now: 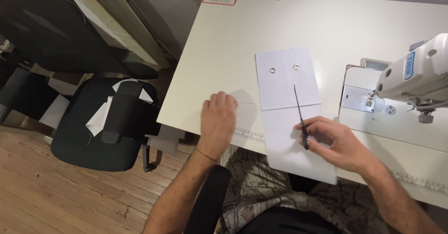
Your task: Preparing and aligning leather pieces at a sewing station and trimming them with scissors
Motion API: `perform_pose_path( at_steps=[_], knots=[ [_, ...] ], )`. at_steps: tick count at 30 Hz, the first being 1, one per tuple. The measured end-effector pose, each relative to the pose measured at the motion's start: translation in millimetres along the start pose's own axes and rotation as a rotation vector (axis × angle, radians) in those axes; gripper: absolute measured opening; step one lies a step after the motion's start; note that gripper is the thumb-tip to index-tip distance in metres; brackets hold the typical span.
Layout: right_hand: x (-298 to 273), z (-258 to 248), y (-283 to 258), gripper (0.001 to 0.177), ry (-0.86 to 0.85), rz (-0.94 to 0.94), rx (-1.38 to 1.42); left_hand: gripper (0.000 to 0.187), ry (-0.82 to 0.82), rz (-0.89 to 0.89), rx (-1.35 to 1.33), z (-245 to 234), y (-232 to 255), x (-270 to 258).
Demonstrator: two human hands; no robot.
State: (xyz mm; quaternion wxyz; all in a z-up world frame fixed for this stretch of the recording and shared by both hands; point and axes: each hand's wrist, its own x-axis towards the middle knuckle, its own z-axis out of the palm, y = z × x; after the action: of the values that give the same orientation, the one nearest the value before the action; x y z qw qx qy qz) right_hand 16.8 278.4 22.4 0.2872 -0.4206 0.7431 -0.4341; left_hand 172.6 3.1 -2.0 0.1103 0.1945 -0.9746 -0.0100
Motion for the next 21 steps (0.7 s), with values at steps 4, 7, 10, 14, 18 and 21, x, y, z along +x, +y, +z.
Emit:
perform_pose_path(
  at_steps=[4,7,10,14,18,21],
  knots=[
    [-3.3,-16.2,-2.2,0.013,-0.031,-0.033,0.026,0.046,0.142,-0.205,0.053,-26.3,-28.6,-13.7],
    [-5.0,-22.9,11.1,0.012,-0.044,-0.01,0.054,0.052,0.292,-0.052,0.061,-38.3,-21.7,-19.1],
    [-4.3,-29.3,16.7,0.017,-0.043,-0.005,0.128,0.025,0.116,0.157,-0.371,-37.3,20.1,-16.1],
    [-12.7,-25.7,2.7,0.014,0.086,-0.075,0.041,0.035,-0.116,0.131,-0.32,-15.9,51.1,-4.8],
    [-38.5,-6.1,0.3,0.027,-0.116,0.424,0.57,0.016,0.207,0.177,-0.062,-9.4,65.3,-7.4],
    [-39.2,11.2,-24.3,0.04,-0.306,0.472,0.772,0.022,0.283,0.2,0.028,-8.9,68.2,-6.7]
  ],
)
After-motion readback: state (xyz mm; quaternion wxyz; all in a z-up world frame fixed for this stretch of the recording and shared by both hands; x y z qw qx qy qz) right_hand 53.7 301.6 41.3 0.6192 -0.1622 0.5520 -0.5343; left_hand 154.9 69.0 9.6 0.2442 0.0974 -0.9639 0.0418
